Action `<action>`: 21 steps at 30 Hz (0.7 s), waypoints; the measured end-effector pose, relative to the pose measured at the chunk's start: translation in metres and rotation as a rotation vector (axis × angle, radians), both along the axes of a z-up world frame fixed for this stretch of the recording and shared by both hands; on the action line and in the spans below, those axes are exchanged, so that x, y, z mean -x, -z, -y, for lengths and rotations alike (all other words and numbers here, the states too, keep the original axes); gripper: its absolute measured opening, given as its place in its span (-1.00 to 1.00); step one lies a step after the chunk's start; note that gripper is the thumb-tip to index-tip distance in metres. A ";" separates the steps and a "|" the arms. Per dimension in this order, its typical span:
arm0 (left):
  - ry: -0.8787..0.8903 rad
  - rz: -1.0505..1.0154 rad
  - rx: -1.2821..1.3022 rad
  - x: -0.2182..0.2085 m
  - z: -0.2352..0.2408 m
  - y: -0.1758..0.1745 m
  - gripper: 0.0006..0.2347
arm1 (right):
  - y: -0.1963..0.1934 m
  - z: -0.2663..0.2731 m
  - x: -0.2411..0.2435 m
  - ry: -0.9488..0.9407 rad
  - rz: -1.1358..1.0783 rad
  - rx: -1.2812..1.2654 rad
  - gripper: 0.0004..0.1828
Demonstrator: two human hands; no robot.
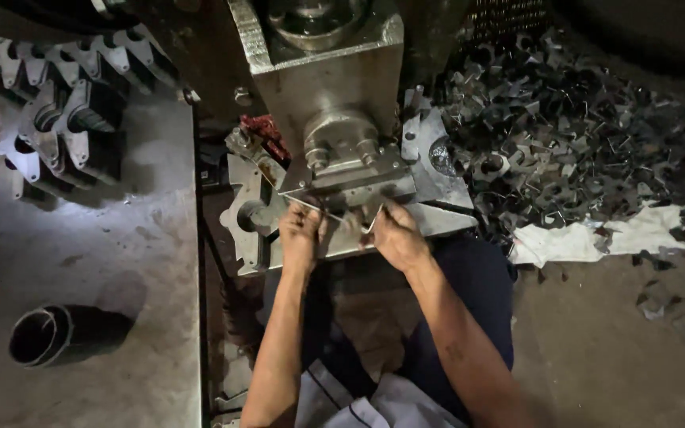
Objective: Using a manual punch press to shape and stamp metal plates for fabrication.
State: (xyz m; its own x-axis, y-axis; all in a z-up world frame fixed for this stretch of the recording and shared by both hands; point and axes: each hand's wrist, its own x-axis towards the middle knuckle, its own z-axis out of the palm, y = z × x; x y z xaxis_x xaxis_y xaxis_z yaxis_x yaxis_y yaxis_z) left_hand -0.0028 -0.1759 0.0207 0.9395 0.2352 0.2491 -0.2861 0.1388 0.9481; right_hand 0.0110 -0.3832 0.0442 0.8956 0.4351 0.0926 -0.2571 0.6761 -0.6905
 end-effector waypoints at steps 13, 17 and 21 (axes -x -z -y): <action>-0.246 -0.064 -0.575 0.015 0.037 -0.026 -0.91 | -0.026 -0.007 -0.021 0.341 0.729 1.002 -0.76; -0.226 -0.075 -0.616 0.015 0.037 -0.024 -0.91 | -0.016 -0.008 -0.026 0.397 0.810 0.882 -0.64; -0.205 -0.060 -0.526 0.016 0.042 -0.020 -0.88 | -0.024 -0.003 -0.022 0.369 0.824 0.848 -0.66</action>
State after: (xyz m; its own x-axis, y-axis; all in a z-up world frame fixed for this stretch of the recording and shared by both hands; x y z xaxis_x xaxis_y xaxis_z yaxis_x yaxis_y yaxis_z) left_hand -0.0186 -0.2183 0.0411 0.9038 0.2727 0.3298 -0.2012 -0.4095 0.8899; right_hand 0.0328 -0.3807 0.0678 0.7855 0.3671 0.4983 0.5722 -0.1239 -0.8107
